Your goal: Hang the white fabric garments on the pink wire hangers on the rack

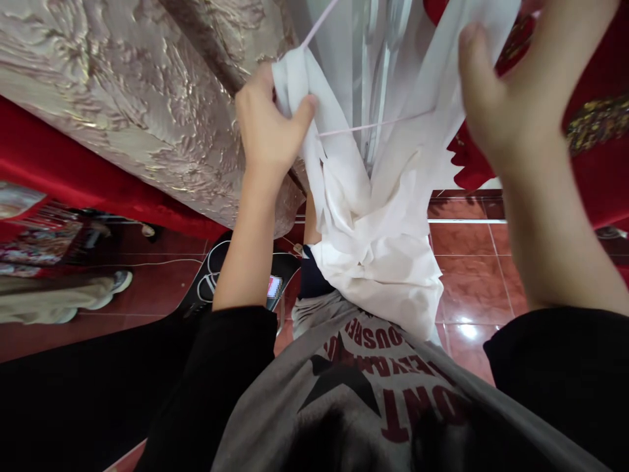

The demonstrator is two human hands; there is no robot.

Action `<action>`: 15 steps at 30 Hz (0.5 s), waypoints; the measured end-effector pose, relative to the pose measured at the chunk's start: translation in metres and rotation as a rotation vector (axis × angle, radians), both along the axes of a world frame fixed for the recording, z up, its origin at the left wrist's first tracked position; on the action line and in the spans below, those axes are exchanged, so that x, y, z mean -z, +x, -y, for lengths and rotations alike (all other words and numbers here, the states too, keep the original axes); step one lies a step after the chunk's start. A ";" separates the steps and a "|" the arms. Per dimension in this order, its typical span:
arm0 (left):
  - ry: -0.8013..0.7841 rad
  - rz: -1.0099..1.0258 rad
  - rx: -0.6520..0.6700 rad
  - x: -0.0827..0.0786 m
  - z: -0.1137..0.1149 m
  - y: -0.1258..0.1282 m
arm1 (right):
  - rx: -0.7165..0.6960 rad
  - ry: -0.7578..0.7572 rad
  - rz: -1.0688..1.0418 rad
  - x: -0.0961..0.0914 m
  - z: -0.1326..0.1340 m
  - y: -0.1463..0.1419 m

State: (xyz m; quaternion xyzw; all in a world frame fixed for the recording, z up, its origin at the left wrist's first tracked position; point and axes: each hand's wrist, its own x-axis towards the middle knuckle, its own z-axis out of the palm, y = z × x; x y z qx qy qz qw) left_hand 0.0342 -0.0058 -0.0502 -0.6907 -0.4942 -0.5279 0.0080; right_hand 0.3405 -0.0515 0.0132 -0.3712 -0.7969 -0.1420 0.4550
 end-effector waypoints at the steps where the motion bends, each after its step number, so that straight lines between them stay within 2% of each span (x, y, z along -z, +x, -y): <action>1: -0.029 -0.018 -0.073 -0.001 0.001 0.004 | -0.121 0.062 0.035 0.011 -0.004 -0.004; 3: -0.065 -0.038 -0.150 -0.004 0.001 0.009 | -0.227 -0.024 0.119 0.033 -0.011 -0.016; 6: -0.007 -0.037 -0.103 -0.004 -0.002 0.010 | -0.141 -0.355 0.138 0.062 -0.021 -0.037; 7: 0.028 -0.031 -0.076 -0.003 -0.003 0.008 | -0.094 -0.424 0.118 0.070 -0.023 -0.042; 11: 0.195 0.096 0.037 0.013 0.006 0.007 | 0.018 -0.479 0.046 0.086 -0.020 -0.057; 13: 0.261 0.273 0.097 0.024 0.019 0.015 | 0.050 -0.476 0.016 0.088 -0.013 -0.061; 15: 0.221 0.452 0.117 0.035 0.034 0.026 | 0.080 -0.490 -0.006 0.089 -0.007 -0.064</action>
